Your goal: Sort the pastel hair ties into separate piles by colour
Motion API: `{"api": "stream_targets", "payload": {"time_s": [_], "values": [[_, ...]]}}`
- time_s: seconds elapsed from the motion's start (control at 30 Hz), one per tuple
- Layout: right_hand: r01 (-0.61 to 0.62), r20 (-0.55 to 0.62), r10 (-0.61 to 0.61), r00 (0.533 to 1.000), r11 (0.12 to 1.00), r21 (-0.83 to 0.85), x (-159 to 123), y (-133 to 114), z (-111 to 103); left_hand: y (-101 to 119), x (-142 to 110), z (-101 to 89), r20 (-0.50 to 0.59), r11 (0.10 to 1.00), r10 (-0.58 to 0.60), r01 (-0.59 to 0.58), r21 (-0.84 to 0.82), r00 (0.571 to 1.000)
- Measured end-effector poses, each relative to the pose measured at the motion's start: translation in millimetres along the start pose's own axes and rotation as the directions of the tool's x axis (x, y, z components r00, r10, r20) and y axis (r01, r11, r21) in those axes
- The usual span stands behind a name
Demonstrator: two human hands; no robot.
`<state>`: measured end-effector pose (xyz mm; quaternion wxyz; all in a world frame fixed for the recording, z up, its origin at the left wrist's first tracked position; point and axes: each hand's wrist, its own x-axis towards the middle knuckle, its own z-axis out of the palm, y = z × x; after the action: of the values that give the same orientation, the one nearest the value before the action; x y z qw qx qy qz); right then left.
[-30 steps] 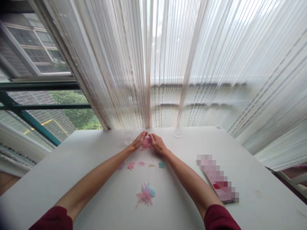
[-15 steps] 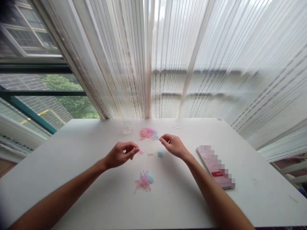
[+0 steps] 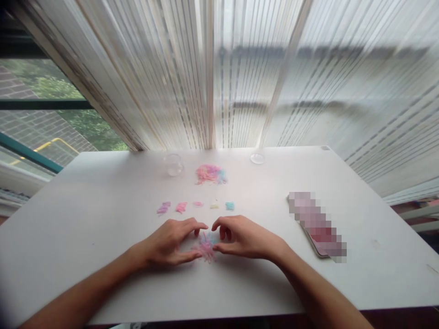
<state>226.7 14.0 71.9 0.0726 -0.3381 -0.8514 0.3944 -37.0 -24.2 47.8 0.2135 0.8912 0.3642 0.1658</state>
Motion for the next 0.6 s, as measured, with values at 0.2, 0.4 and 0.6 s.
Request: {"api": "stream_targets", "payload": {"time_s": [0.2,0.4,0.6], "values": [[0.095,0.03,-0.096,0.995,0.995,0.039,5.8,2.0,11.7,-0.1,1.7,10.8,-0.026,0.999,0.025,-0.026,-0.044,0.999],[0.144,-0.02,-0.144,0.989,0.989,-0.01,1.8,4.2,6.8,-2.6,1.2,4.9,-0.064,0.992,0.041,-0.048,-0.114,0.997],[0.195,-0.082,-0.195,0.977,0.981,-0.006,-0.1,7.1,5.0,-3.7,-0.5,0.1,-0.106,0.985,0.039,-0.056,-0.161,0.994]]}}
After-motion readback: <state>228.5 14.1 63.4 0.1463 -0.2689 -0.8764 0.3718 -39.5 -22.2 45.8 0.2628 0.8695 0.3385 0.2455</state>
